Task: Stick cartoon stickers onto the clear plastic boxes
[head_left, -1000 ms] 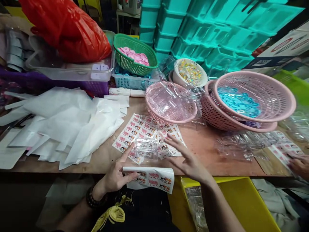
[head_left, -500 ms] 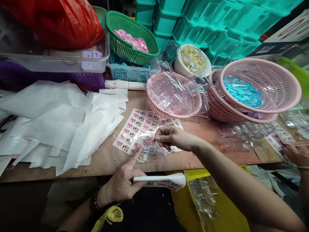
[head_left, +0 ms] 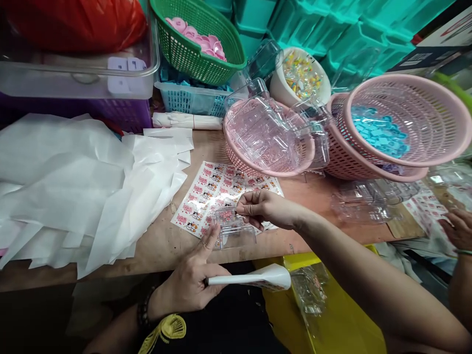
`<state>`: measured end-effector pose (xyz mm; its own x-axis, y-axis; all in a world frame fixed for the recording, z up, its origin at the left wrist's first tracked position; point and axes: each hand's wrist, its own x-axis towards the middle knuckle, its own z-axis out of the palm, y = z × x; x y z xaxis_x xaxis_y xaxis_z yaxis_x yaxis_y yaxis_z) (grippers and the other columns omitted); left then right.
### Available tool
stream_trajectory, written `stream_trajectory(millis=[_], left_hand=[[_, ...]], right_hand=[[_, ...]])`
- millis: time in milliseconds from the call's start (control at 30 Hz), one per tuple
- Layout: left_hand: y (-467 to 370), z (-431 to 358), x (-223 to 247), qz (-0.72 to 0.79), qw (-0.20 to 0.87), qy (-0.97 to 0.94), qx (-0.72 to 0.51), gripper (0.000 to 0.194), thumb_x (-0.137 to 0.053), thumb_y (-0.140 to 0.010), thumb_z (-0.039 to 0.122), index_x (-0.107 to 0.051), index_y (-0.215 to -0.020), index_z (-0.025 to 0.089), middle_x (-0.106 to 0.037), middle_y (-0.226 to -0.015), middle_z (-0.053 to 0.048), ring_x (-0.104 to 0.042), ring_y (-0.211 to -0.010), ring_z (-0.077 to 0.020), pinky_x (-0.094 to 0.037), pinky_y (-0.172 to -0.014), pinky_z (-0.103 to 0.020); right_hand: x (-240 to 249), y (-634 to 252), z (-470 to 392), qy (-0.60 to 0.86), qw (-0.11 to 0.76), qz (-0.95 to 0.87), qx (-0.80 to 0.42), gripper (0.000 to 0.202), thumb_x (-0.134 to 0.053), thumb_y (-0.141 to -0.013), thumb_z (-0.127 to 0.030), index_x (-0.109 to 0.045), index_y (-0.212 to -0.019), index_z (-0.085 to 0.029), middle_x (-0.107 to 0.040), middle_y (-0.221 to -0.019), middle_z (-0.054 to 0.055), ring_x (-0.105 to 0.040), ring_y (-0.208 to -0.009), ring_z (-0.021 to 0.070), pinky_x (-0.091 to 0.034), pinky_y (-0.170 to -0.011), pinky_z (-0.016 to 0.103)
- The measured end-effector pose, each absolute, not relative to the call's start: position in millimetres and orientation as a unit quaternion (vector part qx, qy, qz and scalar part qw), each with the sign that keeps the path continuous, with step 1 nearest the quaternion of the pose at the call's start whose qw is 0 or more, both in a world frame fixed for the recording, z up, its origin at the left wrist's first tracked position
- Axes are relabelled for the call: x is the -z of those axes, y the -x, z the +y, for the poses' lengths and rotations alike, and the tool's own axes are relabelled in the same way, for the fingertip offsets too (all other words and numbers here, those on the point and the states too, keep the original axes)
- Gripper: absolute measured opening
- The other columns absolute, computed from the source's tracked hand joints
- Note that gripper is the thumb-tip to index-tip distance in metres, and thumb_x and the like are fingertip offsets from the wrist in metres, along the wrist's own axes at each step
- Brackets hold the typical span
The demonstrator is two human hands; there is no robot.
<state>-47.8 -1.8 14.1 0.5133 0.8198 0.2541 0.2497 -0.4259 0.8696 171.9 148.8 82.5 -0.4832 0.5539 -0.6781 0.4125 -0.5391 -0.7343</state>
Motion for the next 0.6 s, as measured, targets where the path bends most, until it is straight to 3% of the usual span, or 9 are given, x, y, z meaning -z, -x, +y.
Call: stream_trajectory(millis=[333,433,600], left_hand=[[48.4,-3.2,-11.1,0.354,0.38,-0.789,-0.329,0.017,-0.062,-0.092,0.018,-0.077,-0.099,0.023,-0.011,-0.171,0.0,-0.022,-0.155,-0.0298,-0.028,-0.126,-0.042],[48.7,-2.4,-12.4,0.351,0.382,-0.789,-0.328,0.017,-0.062,-0.091,0.016,-0.076,-0.098,0.022,-0.012,-0.171,-0.002,-0.031,-0.152,-0.0293,-0.037,-0.121,-0.037],[48.2,-1.2,-15.5,0.355,0.391,-0.782,-0.332,0.018,-0.06,-0.091,0.015,-0.075,-0.098,0.022,-0.019,-0.17,-0.006,-0.06,-0.132,-0.0237,-0.052,-0.105,-0.027]], right_hand=[[-81.3,-171.9,151.3,0.501,0.043,-0.488,-0.713,0.039,-0.085,-0.067,-0.045,-0.058,-0.066,-0.017,-0.061,-0.053,-0.005,-0.049,-0.037,0.005,-0.037,-0.037,0.019],[-80.9,-171.7,151.8,0.491,0.048,-0.49,-0.718,0.038,-0.084,-0.067,-0.044,-0.058,-0.066,-0.016,-0.061,-0.052,-0.005,-0.048,-0.036,0.0047,-0.036,-0.037,0.019],[-80.7,-172.2,151.5,0.491,0.056,-0.492,-0.717,0.037,-0.085,-0.065,-0.043,-0.059,-0.066,-0.016,-0.061,-0.052,-0.006,-0.049,-0.037,0.005,-0.037,-0.038,0.019]])
